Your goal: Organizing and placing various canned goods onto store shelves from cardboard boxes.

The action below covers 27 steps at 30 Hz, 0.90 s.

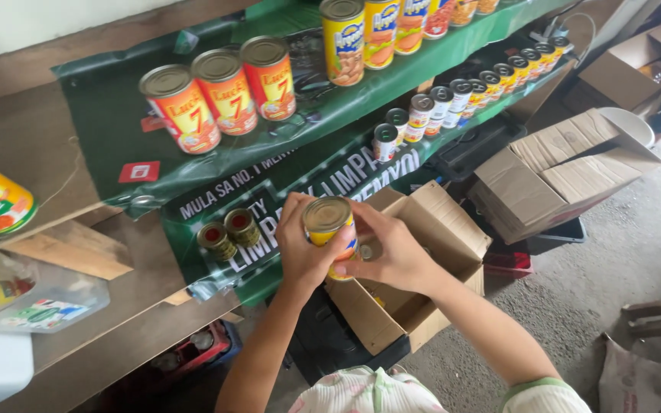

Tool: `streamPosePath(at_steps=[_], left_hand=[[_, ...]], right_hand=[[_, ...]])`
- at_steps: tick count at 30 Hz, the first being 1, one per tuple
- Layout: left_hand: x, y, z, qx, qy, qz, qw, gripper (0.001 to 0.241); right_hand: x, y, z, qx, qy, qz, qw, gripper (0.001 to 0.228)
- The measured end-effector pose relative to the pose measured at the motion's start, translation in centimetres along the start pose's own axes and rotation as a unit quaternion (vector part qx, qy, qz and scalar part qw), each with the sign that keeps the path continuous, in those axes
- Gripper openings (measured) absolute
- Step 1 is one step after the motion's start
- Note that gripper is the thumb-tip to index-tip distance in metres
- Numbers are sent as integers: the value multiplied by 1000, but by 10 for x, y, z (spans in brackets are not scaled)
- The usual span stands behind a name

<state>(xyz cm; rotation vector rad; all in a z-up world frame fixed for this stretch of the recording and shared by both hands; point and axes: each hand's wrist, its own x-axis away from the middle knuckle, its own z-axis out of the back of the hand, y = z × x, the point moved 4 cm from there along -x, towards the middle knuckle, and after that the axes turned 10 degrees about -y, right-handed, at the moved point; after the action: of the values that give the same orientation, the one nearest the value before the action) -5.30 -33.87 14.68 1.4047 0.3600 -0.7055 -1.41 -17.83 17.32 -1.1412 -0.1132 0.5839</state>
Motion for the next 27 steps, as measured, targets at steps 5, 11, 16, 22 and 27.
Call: streamPosePath(at_steps=[5,11,16,22,27], left_hand=[[-44,29,-23,-84,-13,39,996,70],[-86,11,-38,-31,-2,81,996,74],[-124,35,-38,-120,101,13,988,68],[-138,63,-55,-238,162,-29,957,66],[-130,65,-116,-165,49,34,985,77]], right_hand=[[3,2,47,-9,73,-73,995,99],[5,50,97,-159,33,32,986,65],[12,75,137,-141,-21,44,989,50],[22,92,174,-118,-41,83,989,51],[8,26,197,-21,-10,180,983,89]])
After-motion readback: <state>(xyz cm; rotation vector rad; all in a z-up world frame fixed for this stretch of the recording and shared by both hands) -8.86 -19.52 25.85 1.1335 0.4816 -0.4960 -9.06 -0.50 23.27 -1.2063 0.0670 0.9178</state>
